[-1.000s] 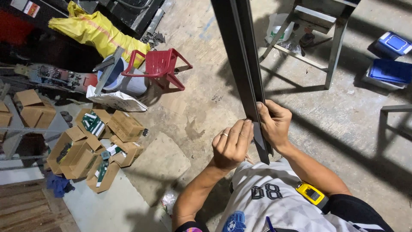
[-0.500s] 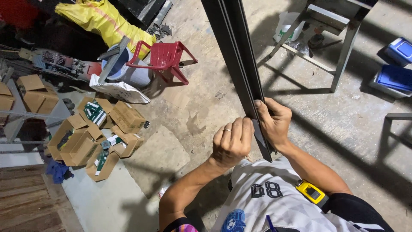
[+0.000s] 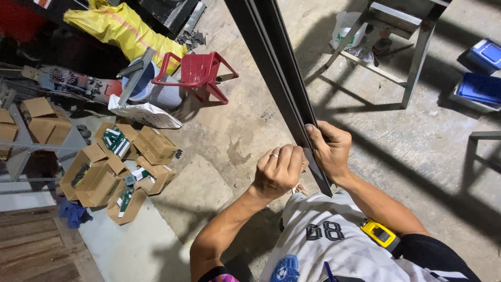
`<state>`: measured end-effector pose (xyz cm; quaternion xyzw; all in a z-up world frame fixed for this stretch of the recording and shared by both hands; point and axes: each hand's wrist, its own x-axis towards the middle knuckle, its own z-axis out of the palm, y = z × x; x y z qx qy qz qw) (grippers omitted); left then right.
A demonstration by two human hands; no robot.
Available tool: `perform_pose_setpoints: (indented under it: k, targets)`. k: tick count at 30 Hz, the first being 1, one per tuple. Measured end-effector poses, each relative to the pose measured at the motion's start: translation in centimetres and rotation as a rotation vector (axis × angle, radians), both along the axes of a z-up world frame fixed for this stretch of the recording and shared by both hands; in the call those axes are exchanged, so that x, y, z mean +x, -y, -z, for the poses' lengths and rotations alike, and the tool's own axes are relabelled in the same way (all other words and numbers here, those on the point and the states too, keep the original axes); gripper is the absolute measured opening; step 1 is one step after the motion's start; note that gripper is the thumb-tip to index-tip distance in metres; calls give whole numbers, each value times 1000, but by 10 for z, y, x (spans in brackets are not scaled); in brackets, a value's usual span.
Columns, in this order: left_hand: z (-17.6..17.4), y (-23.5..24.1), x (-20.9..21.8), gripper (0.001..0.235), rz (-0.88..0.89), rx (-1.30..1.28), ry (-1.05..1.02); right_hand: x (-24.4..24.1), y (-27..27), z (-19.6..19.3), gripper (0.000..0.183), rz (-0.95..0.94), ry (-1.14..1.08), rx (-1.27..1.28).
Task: Handling and inspecting long metal extrusions in a fabrication workshop, including lifting, rotating, and moving the pieces.
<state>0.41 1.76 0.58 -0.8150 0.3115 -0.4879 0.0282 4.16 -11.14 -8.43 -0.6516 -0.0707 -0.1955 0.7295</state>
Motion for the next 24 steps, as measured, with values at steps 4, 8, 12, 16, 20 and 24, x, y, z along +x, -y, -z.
perform_pose_setpoints:
  k: [4, 8, 12, 16, 20, 24]
  targets:
    - [1, -1, -9, 17, 102, -50, -52, 9, 4, 9, 10, 8, -9, -11]
    - [46, -15, -14, 9, 165, -235, -242, 9, 6, -8, 14, 12, -47, 45]
    - [32, -15, -5, 19, 157, -394, -298, 9, 5, 2, 18, -3, -43, 68]
    - [24, -3, 1, 17, 158, -469, -218, 7, 3, 9, 17, -13, -30, 57]
    - [12, 3, 1, 9, 30, -302, -2, 5, 1, 6, 15, -2, -34, 63]
    - [10, 7, -1, 7, 10, -256, 34, 6, 0, 3, 14, 6, -19, 50]
